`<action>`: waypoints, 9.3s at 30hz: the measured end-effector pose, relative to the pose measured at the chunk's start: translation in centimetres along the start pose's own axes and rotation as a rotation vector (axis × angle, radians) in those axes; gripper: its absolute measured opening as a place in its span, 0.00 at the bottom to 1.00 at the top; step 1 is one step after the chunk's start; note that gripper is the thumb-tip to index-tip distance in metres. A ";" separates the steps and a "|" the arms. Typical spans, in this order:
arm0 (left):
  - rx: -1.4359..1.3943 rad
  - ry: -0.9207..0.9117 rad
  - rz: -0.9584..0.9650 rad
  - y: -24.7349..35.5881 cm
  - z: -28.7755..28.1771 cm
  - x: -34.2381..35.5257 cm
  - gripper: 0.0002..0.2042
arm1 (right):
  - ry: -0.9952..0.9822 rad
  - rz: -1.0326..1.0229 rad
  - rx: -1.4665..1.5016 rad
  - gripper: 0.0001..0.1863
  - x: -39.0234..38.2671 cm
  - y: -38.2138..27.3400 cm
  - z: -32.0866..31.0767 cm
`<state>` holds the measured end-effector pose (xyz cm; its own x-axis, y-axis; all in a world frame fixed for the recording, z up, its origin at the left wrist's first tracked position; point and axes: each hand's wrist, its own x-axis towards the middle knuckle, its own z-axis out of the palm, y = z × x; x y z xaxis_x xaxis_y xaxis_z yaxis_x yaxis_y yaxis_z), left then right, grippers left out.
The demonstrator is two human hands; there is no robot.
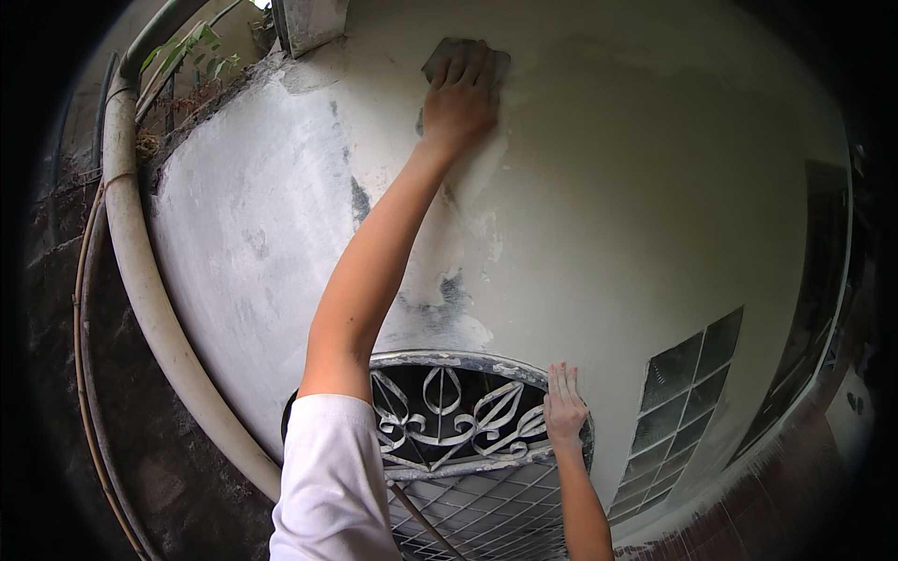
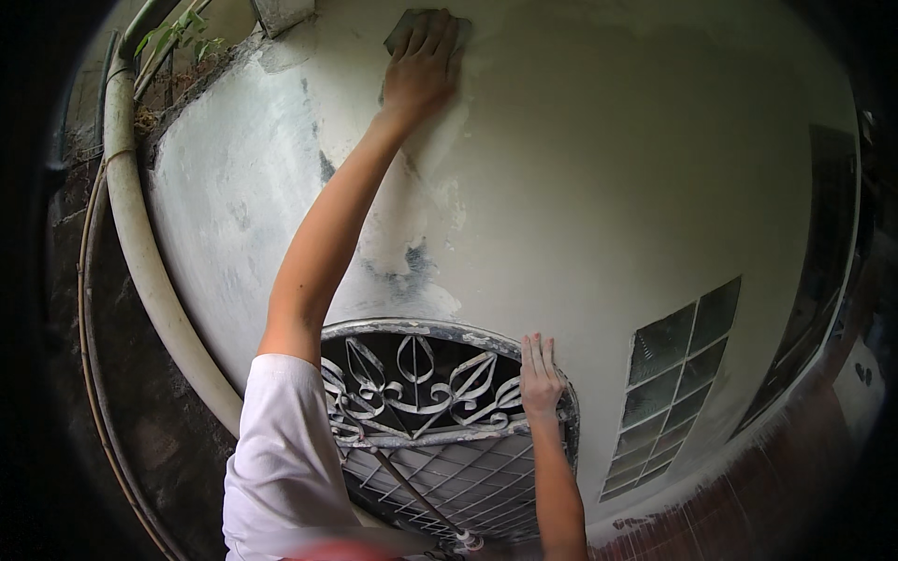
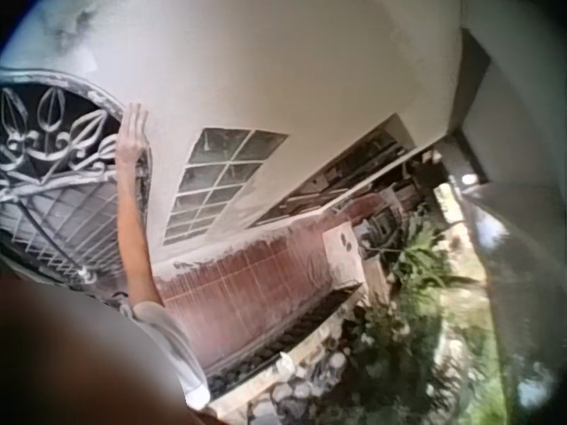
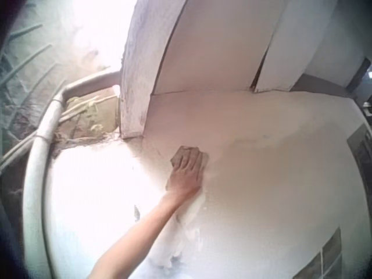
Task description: The person smooths a curved white wall surface using a small rectangular sanding block. They repeatedly rub the block across the wall with both hands, occasionally switching hands and adjusting grip, while standing on a metal scaffold.
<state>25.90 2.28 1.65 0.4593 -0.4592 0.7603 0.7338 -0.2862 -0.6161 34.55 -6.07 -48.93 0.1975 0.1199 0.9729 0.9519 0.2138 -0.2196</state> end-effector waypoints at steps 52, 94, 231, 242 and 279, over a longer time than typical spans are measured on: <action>0.027 -0.143 -0.107 -17.3 -12.4 -7.6 0.25 | 0.006 0.167 -0.083 0.37 -0.4 -1.5 0.2; 0.157 0.120 -0.327 -27.9 -17.5 -15.4 0.29 | 0.005 0.167 -0.014 0.31 -0.9 -0.8 0.1; 0.219 -0.242 -0.179 -22.2 -20.1 -19.2 0.34 | -0.018 0.462 0.367 0.17 -2.7 0.3 -1.8; 0.013 -0.499 0.245 -11.6 -12.7 -9.8 0.36 | -0.047 0.360 0.416 0.20 -3.3 2.2 -1.5; 0.236 -0.164 -0.358 -28.9 -19.7 -13.7 0.28 | -0.014 0.346 0.282 0.20 -5.3 3.6 -0.4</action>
<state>-11.50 0.29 5.01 0.2154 -0.2221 0.9509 0.9459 -0.1944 -0.2597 36.97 -6.34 -54.88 0.4886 0.2434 0.8379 0.7288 0.4141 -0.5453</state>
